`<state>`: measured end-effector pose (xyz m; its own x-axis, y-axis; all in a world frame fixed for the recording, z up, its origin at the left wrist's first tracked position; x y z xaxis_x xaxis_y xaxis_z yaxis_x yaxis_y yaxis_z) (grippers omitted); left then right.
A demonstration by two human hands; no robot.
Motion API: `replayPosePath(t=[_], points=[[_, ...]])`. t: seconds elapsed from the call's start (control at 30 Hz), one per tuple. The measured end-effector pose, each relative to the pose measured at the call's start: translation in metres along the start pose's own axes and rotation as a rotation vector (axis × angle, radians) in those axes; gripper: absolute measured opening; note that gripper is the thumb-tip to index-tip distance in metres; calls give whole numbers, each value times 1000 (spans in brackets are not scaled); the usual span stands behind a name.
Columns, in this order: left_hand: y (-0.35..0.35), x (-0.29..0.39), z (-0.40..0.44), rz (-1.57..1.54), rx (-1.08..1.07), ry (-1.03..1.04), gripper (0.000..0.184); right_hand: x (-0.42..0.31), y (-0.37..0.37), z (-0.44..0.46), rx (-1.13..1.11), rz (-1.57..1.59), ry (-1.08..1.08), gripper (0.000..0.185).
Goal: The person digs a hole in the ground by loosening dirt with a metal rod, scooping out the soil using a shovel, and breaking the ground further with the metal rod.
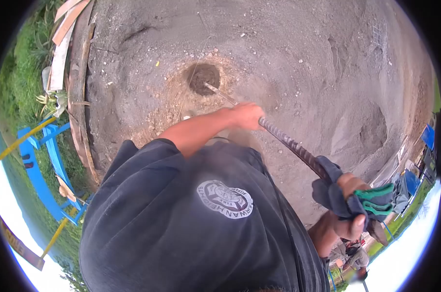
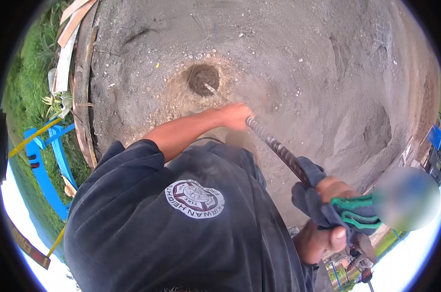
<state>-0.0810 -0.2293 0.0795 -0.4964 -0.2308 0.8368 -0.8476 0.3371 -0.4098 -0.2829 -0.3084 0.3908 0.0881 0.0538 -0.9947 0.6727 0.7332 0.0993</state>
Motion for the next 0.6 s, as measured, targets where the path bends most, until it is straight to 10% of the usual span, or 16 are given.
replayPosePath(t=[0.2,0.4,0.5,0.6], points=[[-86,272,-71,-128,322,768,51,-188,-47,5,-145,124,-296,44],[-134,330,-109,-24,818,1063,16,-72,-45,79,133,106,-356,37],[-114,210,-53,-72,894,905,23,53,-51,123,321,122,-266,34],[-49,-7,-8,216,527,-201,64,172,-51,134,424,239,-149,31]])
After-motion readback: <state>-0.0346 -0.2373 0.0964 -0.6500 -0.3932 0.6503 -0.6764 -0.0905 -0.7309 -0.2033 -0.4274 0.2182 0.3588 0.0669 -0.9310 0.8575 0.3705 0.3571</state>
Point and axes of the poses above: each hand's wrist, its own z-axis towards the middle knuckle, its own y-axis out of the palm, x = y × z, the point moved 4 cm from there along z, towards the middle knuckle, and after that the axes turned 5 degrees about y, right-handed, at the moved point
